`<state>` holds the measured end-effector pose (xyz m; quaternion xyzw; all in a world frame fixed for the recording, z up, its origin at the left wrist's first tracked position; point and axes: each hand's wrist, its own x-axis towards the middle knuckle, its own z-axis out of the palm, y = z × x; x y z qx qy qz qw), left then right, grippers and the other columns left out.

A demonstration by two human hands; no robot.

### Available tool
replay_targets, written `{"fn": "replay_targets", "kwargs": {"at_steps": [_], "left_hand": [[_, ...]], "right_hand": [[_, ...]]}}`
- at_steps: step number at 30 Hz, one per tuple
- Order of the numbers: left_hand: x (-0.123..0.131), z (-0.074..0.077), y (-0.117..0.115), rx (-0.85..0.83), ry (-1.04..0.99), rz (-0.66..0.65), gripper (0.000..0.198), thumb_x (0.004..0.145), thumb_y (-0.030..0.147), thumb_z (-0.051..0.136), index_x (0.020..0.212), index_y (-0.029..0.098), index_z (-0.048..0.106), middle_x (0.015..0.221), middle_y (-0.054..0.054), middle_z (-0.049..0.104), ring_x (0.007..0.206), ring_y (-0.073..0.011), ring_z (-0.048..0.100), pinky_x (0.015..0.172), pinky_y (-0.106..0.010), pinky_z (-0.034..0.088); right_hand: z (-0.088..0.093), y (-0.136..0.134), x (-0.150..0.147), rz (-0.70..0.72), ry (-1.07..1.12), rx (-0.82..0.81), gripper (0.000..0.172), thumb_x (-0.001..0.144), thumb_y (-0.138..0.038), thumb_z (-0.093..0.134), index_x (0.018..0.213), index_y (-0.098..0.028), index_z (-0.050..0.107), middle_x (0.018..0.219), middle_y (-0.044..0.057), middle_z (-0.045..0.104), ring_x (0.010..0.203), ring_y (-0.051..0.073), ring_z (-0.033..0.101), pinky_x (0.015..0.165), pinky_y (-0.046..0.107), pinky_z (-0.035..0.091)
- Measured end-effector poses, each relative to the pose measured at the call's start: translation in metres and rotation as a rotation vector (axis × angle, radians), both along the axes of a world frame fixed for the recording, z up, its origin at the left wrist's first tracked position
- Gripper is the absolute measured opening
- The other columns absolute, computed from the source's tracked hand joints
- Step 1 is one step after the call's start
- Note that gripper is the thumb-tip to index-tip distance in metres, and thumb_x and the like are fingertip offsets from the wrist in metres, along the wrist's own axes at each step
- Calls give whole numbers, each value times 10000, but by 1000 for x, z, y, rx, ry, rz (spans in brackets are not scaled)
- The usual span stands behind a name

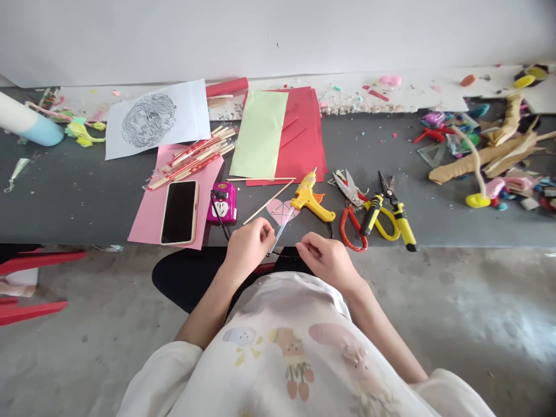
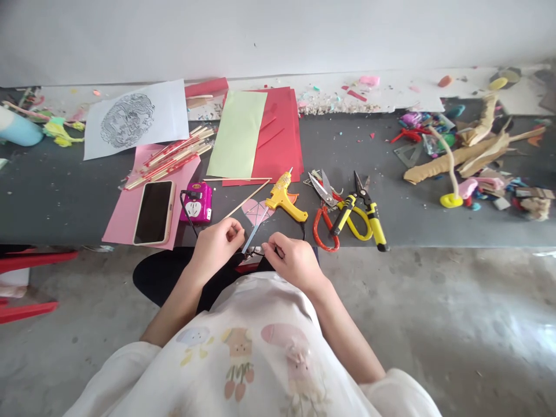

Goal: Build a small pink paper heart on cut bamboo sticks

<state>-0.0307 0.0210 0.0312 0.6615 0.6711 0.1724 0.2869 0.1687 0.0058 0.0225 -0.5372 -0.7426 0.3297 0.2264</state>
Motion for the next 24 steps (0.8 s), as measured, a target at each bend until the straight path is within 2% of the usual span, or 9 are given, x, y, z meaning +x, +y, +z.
{"fn": "replay_targets", "kwargs": {"at_steps": [5,13,24], "left_hand": [[4,-2,11,54,88,-46,74,870,254,559,863,224,626,674,21,661,574,-143,587,588,-251,355],[1,-6,17,65,115,-34,58,876,261,555,870,219,594,716,-1,682,640,-177,640,601,-254,375],[0,-6,20,47,131,-41,79,886,263,540,900,216,602,728,5,681,644,-161,627,624,-247,378]], "right_hand": [[-3,0,2,15,-46,-34,244,902,-300,502,676,-217,458,513,-64,366,482,98,293,487,225,273],[-6,2,3,29,-104,-26,243,910,-309,494,685,-220,469,521,-56,417,464,101,330,494,235,262],[-6,4,0,53,-133,-24,235,914,-300,486,697,-210,486,547,-44,481,477,94,350,514,227,260]]}}
